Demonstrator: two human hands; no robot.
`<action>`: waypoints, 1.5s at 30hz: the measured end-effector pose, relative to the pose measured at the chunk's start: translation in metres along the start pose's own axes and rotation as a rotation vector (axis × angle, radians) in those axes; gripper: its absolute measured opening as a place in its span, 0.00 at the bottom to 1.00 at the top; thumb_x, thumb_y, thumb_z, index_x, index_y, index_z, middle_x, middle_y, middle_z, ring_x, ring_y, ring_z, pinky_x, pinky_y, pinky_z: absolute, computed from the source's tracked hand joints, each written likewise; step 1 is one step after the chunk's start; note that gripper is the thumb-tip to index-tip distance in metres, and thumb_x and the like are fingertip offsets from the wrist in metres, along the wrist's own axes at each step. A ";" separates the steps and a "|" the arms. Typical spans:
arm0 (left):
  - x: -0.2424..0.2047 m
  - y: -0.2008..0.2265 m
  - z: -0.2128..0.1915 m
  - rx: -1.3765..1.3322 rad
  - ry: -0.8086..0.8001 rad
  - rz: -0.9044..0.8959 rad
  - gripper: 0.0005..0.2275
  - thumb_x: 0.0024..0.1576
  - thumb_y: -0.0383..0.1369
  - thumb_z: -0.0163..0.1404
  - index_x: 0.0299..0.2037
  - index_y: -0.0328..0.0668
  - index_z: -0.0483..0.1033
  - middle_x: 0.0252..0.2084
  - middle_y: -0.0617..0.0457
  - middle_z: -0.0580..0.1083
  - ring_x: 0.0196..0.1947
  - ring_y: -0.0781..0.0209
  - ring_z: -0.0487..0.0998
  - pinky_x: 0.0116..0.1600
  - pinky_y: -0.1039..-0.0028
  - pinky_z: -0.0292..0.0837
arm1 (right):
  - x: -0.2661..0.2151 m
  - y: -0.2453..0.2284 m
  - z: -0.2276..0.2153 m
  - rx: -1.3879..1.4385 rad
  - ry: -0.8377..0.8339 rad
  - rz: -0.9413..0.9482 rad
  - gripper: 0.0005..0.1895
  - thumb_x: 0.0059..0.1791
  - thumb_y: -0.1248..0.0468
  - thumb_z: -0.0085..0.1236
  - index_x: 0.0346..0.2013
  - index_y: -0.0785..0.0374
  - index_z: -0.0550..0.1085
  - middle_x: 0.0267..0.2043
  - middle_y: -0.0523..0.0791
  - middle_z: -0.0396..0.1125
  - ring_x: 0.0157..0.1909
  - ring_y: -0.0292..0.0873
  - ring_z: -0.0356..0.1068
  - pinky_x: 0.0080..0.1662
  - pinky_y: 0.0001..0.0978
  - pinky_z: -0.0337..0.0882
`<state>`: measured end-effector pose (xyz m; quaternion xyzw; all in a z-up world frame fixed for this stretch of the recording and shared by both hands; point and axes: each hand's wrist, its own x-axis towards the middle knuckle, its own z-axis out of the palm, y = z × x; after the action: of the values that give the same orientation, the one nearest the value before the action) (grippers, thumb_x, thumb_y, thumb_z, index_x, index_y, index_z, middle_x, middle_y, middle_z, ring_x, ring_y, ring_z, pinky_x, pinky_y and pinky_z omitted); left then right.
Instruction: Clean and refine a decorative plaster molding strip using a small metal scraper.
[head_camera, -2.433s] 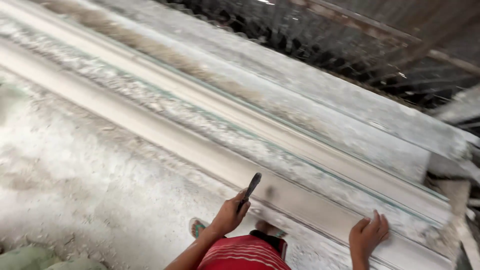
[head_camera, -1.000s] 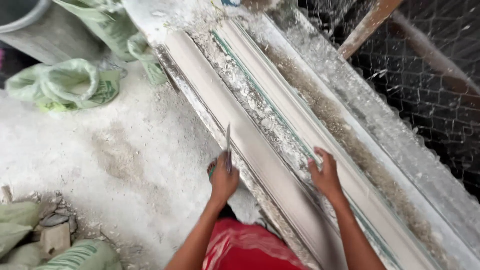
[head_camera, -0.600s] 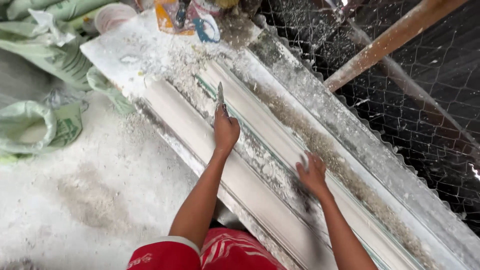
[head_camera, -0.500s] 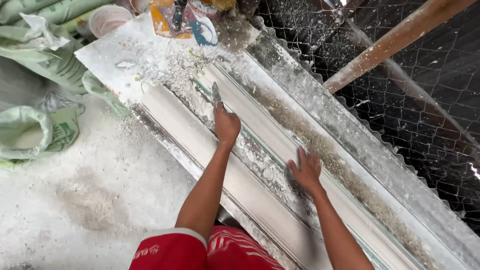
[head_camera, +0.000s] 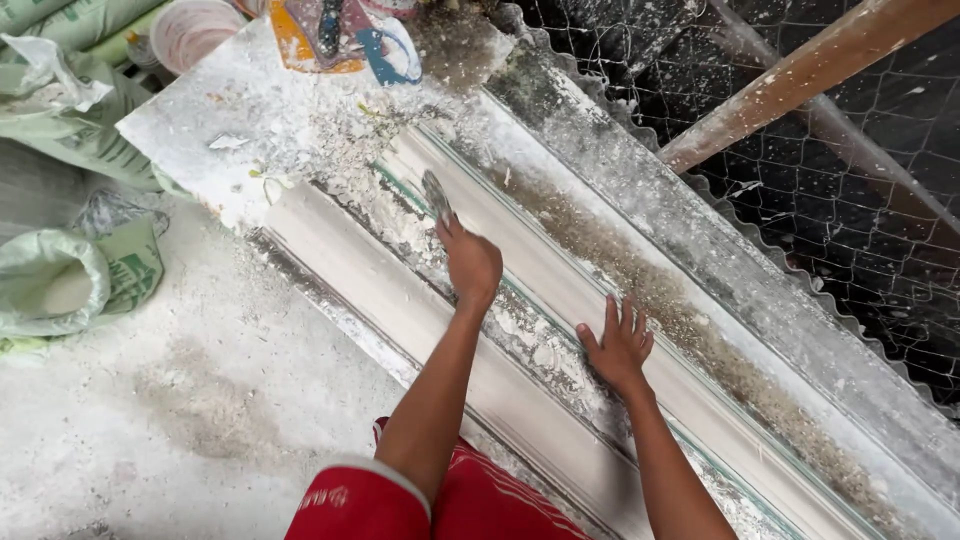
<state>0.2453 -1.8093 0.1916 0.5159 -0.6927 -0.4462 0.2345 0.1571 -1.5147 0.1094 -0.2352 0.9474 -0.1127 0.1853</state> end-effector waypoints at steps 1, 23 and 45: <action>0.011 -0.008 0.002 0.004 -0.003 0.002 0.27 0.59 0.24 0.40 0.70 0.24 0.49 0.74 0.27 0.49 0.64 0.27 0.66 0.66 0.52 0.65 | 0.001 0.000 0.000 0.004 0.000 0.004 0.49 0.48 0.29 0.41 0.77 0.48 0.46 0.83 0.50 0.29 0.81 0.60 0.25 0.71 0.66 0.28; 0.061 -0.031 -0.024 0.088 0.068 0.039 0.24 0.57 0.24 0.42 0.64 0.17 0.61 0.62 0.23 0.66 0.63 0.30 0.68 0.69 0.56 0.62 | -0.008 -0.006 -0.005 0.005 -0.086 0.042 0.49 0.49 0.31 0.44 0.77 0.48 0.44 0.82 0.50 0.29 0.80 0.61 0.22 0.71 0.65 0.24; 0.072 -0.035 -0.032 0.087 0.121 0.170 0.23 0.52 0.22 0.42 0.61 0.22 0.67 0.56 0.26 0.72 0.58 0.30 0.72 0.65 0.54 0.67 | 0.006 -0.001 0.009 -0.026 -0.047 0.046 0.48 0.49 0.29 0.42 0.77 0.45 0.45 0.82 0.49 0.31 0.81 0.60 0.23 0.70 0.66 0.27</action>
<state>0.2621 -1.8899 0.1677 0.4909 -0.7373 -0.3620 0.2905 0.1563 -1.5191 0.1000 -0.2183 0.9493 -0.0905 0.2072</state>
